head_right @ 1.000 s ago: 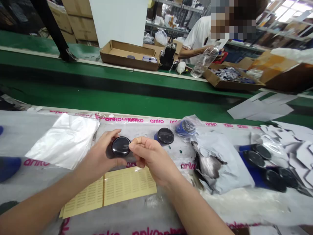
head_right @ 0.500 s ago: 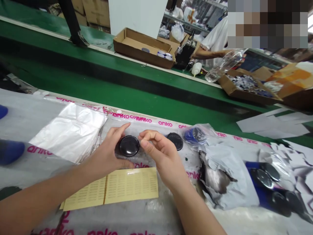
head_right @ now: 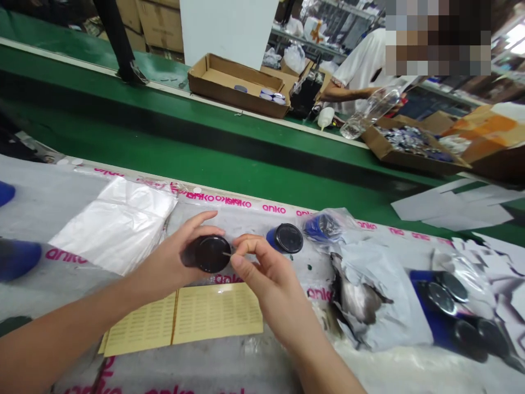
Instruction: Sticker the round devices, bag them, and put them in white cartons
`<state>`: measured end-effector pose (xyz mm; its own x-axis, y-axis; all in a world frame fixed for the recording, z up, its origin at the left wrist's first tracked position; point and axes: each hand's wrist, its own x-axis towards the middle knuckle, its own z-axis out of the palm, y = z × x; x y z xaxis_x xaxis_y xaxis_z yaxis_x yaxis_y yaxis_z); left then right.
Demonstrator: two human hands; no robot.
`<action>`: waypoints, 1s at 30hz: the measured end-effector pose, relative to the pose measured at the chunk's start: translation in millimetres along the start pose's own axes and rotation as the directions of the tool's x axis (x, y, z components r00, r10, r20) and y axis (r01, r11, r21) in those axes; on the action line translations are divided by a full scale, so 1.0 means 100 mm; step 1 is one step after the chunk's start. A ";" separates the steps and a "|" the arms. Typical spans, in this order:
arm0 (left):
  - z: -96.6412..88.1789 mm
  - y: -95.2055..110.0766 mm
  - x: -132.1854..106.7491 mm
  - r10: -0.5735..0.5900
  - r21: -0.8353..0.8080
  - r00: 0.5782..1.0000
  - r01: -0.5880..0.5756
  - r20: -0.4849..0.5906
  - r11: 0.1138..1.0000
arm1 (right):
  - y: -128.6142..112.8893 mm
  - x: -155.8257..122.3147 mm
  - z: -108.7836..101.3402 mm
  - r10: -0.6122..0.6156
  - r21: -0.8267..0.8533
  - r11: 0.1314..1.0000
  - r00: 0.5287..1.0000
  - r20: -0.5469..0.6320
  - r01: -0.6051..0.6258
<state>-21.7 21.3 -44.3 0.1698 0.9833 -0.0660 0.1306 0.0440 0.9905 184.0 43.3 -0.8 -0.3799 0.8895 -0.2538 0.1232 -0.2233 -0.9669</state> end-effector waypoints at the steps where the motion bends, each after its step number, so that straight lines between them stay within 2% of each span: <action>1: 0.01 0.00 -0.01 0.025 -0.001 1.000 -0.025 0.016 1.000 | -0.02 0.02 0.01 0.012 -0.017 1.000 1.000 0.024 -0.011; 4: 0.03 -0.01 -0.04 0.051 -0.018 0.998 -0.051 0.033 0.999 | -0.06 0.05 0.04 0.020 -0.049 0.999 0.998 0.054 -0.017; 17: 0.02 -0.08 -0.05 0.043 0.023 0.999 -0.043 -0.019 0.999 | 0.08 -0.02 0.30 0.052 -0.063 0.996 0.994 -0.093 -0.058; 23: 0.02 -0.07 -0.06 0.069 0.068 0.997 -0.067 -0.022 0.995 | 0.10 -0.05 0.40 0.013 -0.045 0.999 0.985 -0.174 -0.022; 30: 0.02 -0.07 -0.07 0.056 0.077 0.998 -0.054 -0.026 0.996 | 0.13 -0.07 0.47 -0.055 -0.124 0.992 0.968 -0.246 0.025</action>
<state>-21.5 13.7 -51.1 0.1517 0.9884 -0.0071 0.1963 -0.0231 0.9803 145.3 15.8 -12.7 -0.1484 0.9712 -0.1865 0.2267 -0.1502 -0.9623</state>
